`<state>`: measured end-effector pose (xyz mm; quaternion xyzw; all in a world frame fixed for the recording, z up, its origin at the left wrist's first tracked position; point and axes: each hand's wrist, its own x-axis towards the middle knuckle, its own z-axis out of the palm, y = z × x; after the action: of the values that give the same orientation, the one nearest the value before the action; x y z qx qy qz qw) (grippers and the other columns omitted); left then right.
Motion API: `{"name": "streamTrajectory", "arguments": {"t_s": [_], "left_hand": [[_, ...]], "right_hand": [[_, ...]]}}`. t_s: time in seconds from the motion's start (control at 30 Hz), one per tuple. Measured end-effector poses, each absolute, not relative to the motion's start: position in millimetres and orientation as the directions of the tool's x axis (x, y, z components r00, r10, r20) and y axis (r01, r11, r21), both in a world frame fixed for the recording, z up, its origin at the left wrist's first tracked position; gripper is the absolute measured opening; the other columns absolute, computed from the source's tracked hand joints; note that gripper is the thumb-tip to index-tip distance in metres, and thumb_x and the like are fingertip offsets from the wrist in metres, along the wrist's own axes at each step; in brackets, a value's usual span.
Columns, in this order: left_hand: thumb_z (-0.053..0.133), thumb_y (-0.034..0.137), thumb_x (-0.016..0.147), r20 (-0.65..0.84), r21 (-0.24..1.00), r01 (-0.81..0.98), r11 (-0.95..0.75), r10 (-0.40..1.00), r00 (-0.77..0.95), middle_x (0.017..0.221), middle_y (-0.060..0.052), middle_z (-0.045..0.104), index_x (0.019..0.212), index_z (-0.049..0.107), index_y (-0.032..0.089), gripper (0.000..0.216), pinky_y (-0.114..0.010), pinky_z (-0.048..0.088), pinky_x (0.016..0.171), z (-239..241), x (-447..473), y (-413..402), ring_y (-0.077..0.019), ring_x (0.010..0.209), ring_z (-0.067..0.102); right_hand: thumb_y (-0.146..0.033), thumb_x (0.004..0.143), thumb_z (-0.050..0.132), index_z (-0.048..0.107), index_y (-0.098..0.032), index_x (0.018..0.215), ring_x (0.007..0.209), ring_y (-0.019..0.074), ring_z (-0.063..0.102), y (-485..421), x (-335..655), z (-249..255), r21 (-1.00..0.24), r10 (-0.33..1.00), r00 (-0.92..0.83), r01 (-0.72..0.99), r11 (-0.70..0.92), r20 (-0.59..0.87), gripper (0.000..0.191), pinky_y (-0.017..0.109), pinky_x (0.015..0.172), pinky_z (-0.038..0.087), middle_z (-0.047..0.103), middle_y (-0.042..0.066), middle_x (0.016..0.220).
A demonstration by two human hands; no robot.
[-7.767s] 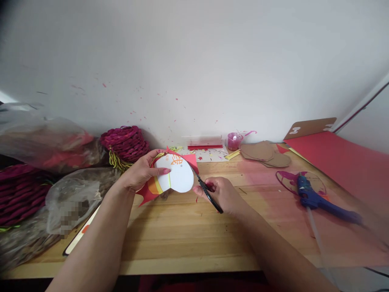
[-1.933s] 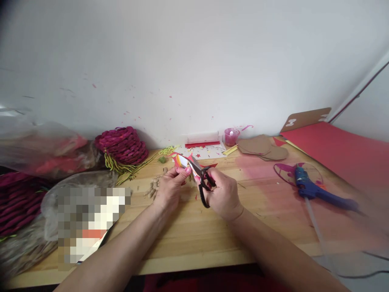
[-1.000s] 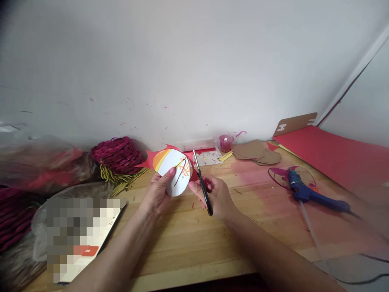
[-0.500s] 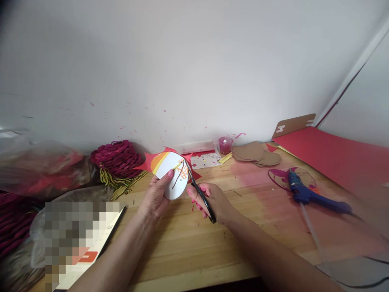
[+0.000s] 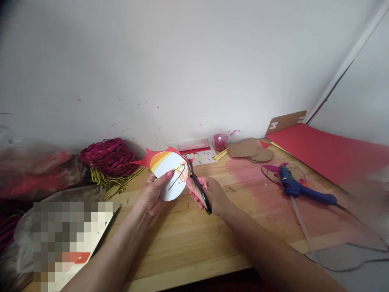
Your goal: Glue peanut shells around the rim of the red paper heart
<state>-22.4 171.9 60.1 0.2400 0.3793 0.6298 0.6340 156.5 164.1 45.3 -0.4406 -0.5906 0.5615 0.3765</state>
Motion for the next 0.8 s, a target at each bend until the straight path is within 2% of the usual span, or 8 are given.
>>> {"name": "streamTrajectory", "arguments": {"t_s": [0.2, 0.4, 0.63, 0.8], "left_hand": [[0.096, 0.021, 0.055, -0.176, 0.791, -0.604, 0.098, 0.982, -0.071, 0.106, -0.011, 0.078, 0.117, 0.068, 0.017, 0.068, -0.034, 0.062, 0.077, 61.0, -23.6, 172.0, -0.0234, 0.082, 0.076], [0.095, 0.019, 0.055, -0.177, 0.793, -0.602, 0.099, 0.981, -0.072, 0.101, -0.010, 0.079, 0.116, 0.068, 0.016, 0.066, -0.033, 0.062, 0.072, 61.0, -24.4, 172.6, -0.0221, 0.078, 0.076], [0.095, 0.021, 0.056, -0.170, 0.800, -0.591, 0.104, 0.984, -0.057, 0.106, -0.011, 0.078, 0.117, 0.068, 0.017, 0.067, -0.035, 0.062, 0.074, 61.4, -24.5, 171.4, -0.0238, 0.081, 0.076], [0.094, 0.019, 0.058, -0.161, 0.791, -0.604, 0.094, 0.985, -0.056, 0.106, -0.011, 0.078, 0.119, 0.068, 0.018, 0.066, -0.036, 0.063, 0.077, 59.3, -24.2, 172.2, -0.0234, 0.081, 0.076]], "right_hand": [[-0.071, 0.086, 0.057, 0.057, -0.018, 0.073, 0.039, 0.0073, 0.044, 164.9, 157.0, 44.0, -0.994, 0.943, -0.328, 0.107, -0.010, -0.044, 0.054, 0.021, 0.037, 0.036, 0.049, -0.006, 0.055], [-0.072, 0.084, 0.058, 0.055, -0.019, 0.070, 0.039, 0.0068, 0.043, 163.5, 156.0, 47.1, -0.992, 0.947, -0.319, 0.122, -0.007, -0.046, 0.055, 0.020, 0.037, 0.035, 0.048, -0.006, 0.054], [-0.068, 0.086, 0.059, 0.054, -0.018, 0.070, 0.040, 0.0068, 0.044, 163.2, 156.5, 47.4, -0.992, 0.949, -0.313, 0.127, 0.002, -0.038, 0.052, 0.020, 0.038, 0.036, 0.048, -0.005, 0.055], [-0.062, 0.088, 0.060, 0.051, -0.019, 0.068, 0.040, 0.0063, 0.041, 163.2, 157.3, 44.7, -0.993, 0.948, -0.317, 0.119, -0.004, -0.041, 0.049, 0.019, 0.037, 0.033, 0.046, -0.006, 0.054]]}}
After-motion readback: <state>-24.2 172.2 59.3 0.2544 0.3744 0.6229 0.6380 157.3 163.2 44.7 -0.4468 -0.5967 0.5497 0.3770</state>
